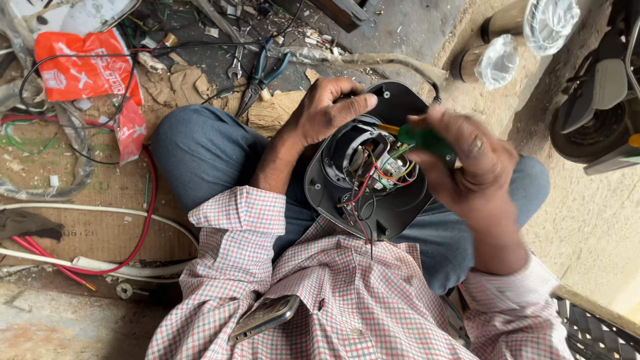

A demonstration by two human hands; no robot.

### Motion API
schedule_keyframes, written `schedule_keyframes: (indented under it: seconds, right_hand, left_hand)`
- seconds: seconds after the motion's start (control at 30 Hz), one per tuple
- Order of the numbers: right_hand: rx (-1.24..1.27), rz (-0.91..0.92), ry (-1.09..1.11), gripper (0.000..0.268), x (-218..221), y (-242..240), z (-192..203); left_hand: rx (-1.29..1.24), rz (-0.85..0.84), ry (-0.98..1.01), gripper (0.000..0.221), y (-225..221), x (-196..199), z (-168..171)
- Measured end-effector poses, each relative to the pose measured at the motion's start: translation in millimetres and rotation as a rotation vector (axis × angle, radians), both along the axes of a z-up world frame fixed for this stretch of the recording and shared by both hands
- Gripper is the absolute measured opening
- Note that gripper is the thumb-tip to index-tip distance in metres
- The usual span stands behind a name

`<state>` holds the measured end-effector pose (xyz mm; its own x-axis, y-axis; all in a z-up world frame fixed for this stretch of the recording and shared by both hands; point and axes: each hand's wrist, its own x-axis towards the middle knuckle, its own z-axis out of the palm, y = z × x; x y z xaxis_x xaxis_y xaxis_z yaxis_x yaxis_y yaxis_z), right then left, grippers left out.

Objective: The person sits cross-legged and uses a screwdriver to adjust wires and components inside a disassembled fan motor housing. They then pick up the fan casing, inspect it, and continue manipulating the internal wiring.

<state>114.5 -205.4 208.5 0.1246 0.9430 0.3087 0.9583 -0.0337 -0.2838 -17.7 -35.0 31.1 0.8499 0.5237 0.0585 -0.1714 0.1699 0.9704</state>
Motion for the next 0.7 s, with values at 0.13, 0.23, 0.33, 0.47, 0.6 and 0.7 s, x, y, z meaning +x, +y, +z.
schedule_keyframes:
  seconds: [0.13, 0.23, 0.33, 0.47, 0.6, 0.7]
  right_hand:
    - [0.131, 0.028, 0.295, 0.05, -6, 8, 5]
    - [-0.115, 0.122, 0.705, 0.044, -5, 7, 7]
    - [-0.018, -0.074, -0.091, 0.074, -1, 3, 6]
    - [-0.04, 0.148, 0.18, 0.053, 3, 7, 14]
    - [-0.014, 0.007, 0.143, 0.055, -3, 16, 17]
    - [-0.015, -0.016, 0.101, 0.056, -7, 18, 25]
  left_hand:
    - [0.012, -0.005, 0.008, 0.051, 4, 1, 2]
    - [-0.024, -0.017, 0.0, 0.049, 0, -4, -2]
    - [-0.049, -0.038, -0.009, 0.046, -2, 1, -3]
    - [-0.076, -0.036, 0.008, 0.043, 4, -3, -3]
    - [-0.089, -0.055, 0.008, 0.042, 1, -4, -1]
    - [-0.041, -0.029, -0.014, 0.043, 7, -4, 3]
